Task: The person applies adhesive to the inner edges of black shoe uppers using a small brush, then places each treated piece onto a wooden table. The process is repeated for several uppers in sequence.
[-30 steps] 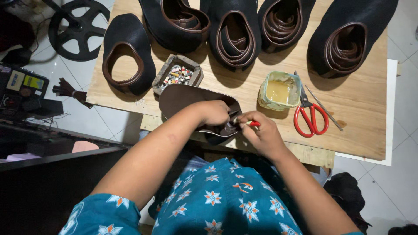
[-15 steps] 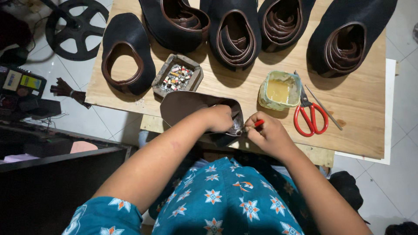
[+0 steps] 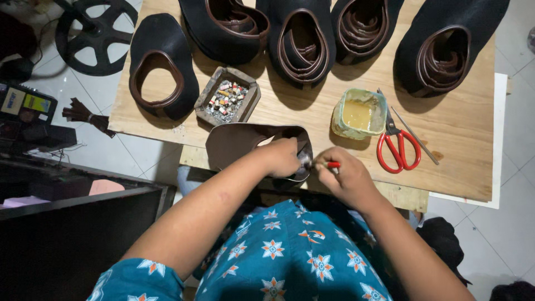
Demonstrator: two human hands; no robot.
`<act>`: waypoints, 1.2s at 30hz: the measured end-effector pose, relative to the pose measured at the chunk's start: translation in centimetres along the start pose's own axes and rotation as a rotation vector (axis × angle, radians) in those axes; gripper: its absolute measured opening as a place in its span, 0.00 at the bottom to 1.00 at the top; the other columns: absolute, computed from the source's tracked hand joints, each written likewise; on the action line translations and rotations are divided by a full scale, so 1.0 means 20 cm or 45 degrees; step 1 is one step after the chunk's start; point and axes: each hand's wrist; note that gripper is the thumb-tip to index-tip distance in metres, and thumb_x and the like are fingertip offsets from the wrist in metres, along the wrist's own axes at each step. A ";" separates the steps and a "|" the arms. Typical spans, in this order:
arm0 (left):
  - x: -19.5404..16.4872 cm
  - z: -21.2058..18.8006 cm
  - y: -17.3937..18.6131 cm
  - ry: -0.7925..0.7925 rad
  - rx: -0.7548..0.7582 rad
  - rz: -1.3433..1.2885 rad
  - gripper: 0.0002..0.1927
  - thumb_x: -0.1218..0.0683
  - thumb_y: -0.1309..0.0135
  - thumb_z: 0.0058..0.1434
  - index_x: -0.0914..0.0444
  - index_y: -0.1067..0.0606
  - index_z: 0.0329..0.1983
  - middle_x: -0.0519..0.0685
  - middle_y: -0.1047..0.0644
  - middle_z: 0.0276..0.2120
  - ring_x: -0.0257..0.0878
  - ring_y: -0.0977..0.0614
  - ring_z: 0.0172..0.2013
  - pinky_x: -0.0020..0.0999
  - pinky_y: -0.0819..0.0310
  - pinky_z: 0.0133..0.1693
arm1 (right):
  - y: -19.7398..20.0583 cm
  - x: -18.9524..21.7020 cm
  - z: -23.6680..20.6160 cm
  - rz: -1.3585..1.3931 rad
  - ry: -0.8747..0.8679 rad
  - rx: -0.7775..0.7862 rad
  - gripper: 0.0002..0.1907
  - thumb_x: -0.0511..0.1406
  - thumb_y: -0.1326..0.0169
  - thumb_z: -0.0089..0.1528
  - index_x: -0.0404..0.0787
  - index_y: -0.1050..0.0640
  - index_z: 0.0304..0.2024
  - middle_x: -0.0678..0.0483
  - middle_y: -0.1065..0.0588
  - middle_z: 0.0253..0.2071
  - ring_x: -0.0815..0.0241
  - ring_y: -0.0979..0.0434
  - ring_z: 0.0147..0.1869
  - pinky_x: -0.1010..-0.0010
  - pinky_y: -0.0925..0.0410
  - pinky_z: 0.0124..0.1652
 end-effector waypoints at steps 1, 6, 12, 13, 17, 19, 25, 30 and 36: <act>0.00 0.00 -0.01 0.015 -0.014 -0.007 0.24 0.54 0.47 0.57 0.72 0.29 0.54 0.68 0.23 0.50 0.60 0.20 0.52 0.49 0.25 0.52 | 0.00 -0.01 0.00 0.044 -0.058 0.031 0.07 0.32 0.42 0.61 0.37 0.26 0.40 0.49 0.21 0.37 0.57 0.19 0.41 0.70 0.28 0.43; 0.03 -0.02 -0.06 -0.045 -0.075 -0.067 0.26 0.54 0.47 0.57 0.73 0.33 0.55 0.69 0.23 0.48 0.61 0.20 0.51 0.49 0.26 0.51 | -0.04 -0.03 -0.03 0.334 -0.454 0.068 0.06 0.32 0.41 0.62 0.38 0.24 0.40 0.49 0.21 0.34 0.55 0.23 0.37 0.70 0.30 0.37; 0.11 0.04 -0.05 -0.114 -0.052 -0.194 0.21 0.55 0.45 0.55 0.69 0.25 0.50 0.65 0.19 0.44 0.56 0.18 0.46 0.44 0.24 0.48 | -0.03 -0.03 0.03 0.009 -0.035 -0.231 0.07 0.28 0.42 0.64 0.36 0.24 0.44 0.48 0.21 0.42 0.56 0.18 0.44 0.68 0.27 0.43; 0.13 0.05 -0.05 -0.097 0.001 -0.297 0.20 0.56 0.47 0.54 0.69 0.23 0.49 0.63 0.18 0.41 0.54 0.16 0.43 0.43 0.23 0.46 | -0.03 -0.02 0.04 -0.004 -0.012 -0.233 0.08 0.28 0.42 0.63 0.36 0.24 0.45 0.47 0.21 0.43 0.55 0.18 0.45 0.68 0.27 0.44; 0.18 0.07 -0.08 -0.103 -0.030 -0.341 0.23 0.59 0.46 0.53 0.66 0.25 0.54 0.59 0.18 0.40 0.47 0.17 0.39 0.38 0.24 0.42 | -0.05 0.01 0.02 0.007 0.145 -0.201 0.11 0.27 0.43 0.61 0.34 0.25 0.46 0.46 0.22 0.47 0.51 0.20 0.51 0.67 0.28 0.50; 0.21 0.06 -0.09 -0.265 -0.016 -0.529 0.23 0.60 0.47 0.53 0.67 0.25 0.54 0.57 0.17 0.39 0.43 0.17 0.38 0.36 0.24 0.42 | -0.07 0.02 0.00 0.074 0.139 -0.155 0.11 0.26 0.44 0.60 0.34 0.25 0.45 0.45 0.22 0.49 0.51 0.20 0.53 0.67 0.28 0.52; 0.21 -0.08 -0.11 -0.370 -0.106 -0.714 0.27 0.61 0.51 0.56 0.69 0.30 0.61 0.60 0.19 0.37 0.46 0.21 0.35 0.38 0.24 0.38 | -0.10 -0.01 -0.05 0.361 -0.118 -0.021 0.10 0.24 0.45 0.59 0.35 0.23 0.43 0.47 0.20 0.51 0.54 0.18 0.54 0.68 0.28 0.53; 0.17 -0.27 -0.14 -0.725 -0.561 -0.478 0.36 0.63 0.53 0.54 0.72 0.41 0.70 0.66 0.25 0.50 0.56 0.20 0.47 0.42 0.24 0.48 | -0.08 0.00 -0.09 0.263 -0.003 -0.064 0.10 0.25 0.44 0.59 0.35 0.24 0.43 0.46 0.21 0.52 0.55 0.19 0.56 0.69 0.28 0.54; 0.13 -0.33 -0.14 -0.658 -0.667 -0.265 0.42 0.65 0.53 0.55 0.69 0.49 0.76 0.65 0.28 0.51 0.62 0.25 0.50 0.48 0.29 0.52 | -0.08 0.02 -0.06 0.277 -0.040 -0.017 0.09 0.26 0.45 0.58 0.35 0.25 0.41 0.46 0.21 0.50 0.54 0.19 0.54 0.68 0.28 0.52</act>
Point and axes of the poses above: each hand's wrist, its own z-axis towards the middle knuckle, its own y-axis out of the back of the hand, x = y × z
